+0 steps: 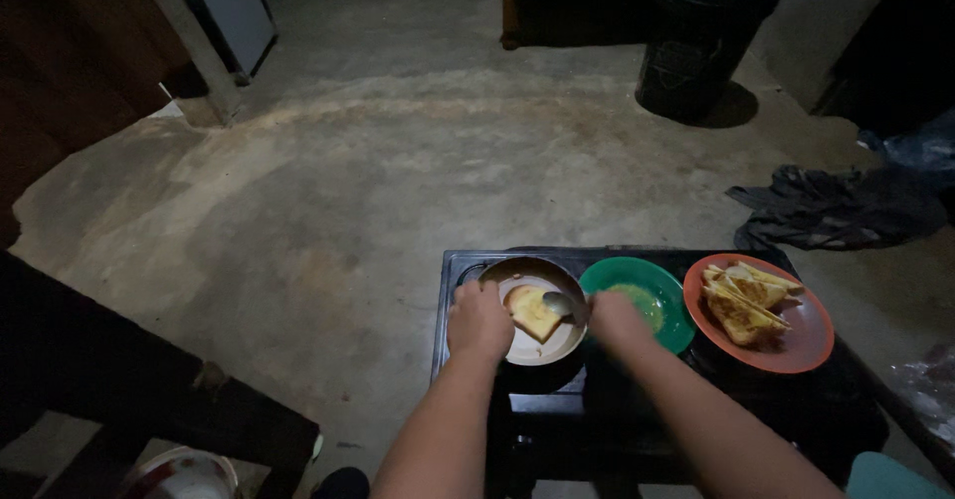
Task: The person fries slices of bread in a pan on a portable countertop stove, flipping them with a spoon. They then cut cucumber and tomato on a cutting board, assemble the fried bread with the vegetables into sandwiches, cut the sandwiches in half with a knife, and place them on a plate.
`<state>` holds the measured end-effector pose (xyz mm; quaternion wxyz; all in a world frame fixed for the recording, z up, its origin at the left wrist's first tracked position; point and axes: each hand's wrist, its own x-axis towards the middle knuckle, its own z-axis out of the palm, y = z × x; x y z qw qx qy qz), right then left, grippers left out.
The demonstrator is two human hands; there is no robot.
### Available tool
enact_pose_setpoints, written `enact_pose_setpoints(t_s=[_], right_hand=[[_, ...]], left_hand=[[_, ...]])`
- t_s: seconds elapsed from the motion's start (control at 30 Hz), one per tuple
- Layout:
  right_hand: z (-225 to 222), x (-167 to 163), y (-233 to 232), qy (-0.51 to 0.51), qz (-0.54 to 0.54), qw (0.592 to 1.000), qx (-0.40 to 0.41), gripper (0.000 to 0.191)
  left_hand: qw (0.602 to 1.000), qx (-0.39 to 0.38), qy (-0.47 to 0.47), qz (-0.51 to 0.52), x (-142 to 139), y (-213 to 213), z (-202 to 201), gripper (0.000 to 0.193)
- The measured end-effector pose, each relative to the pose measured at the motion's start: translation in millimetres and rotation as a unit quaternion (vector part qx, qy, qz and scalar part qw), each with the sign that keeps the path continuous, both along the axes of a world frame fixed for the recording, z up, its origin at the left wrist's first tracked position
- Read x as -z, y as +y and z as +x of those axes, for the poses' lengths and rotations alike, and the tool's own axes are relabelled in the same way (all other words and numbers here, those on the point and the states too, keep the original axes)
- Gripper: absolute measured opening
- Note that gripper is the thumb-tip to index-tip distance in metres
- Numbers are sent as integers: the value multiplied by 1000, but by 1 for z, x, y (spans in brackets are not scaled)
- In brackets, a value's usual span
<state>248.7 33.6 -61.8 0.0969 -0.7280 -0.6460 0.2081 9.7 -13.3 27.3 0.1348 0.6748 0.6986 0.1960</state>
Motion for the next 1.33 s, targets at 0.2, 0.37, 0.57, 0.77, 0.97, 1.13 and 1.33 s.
enact_pose_setpoints(t_s=[0.2, 0.37, 0.57, 0.77, 0.97, 1.13, 1.33], right_hand=[[10, -1, 2, -45, 131, 990, -16, 23], [1, -5, 1, -93, 117, 986, -72, 23], [-2, 9, 0, -114, 146, 977, -105, 21], [-11, 8, 7, -97, 81, 989, -77, 21], [-14, -3, 15, -98, 15, 994, -48, 24], [-12, 1, 21, -107, 25, 992, -64, 20], [-22, -20, 9, -182, -30, 973, -137, 38]], left_hand=[[1000, 1, 13, -10, 2, 1, 2, 30], [1000, 14, 19, 9, 4, -1, 3, 28], [999, -7, 15, -37, -1, -4, 0, 30], [999, -5, 16, -46, -7, -6, 1, 30], [999, 8, 20, -33, -4, -5, 0, 31], [1000, 1, 17, -23, 0, -3, -2, 30], [1000, 10, 20, -18, 3, -2, -4, 31]])
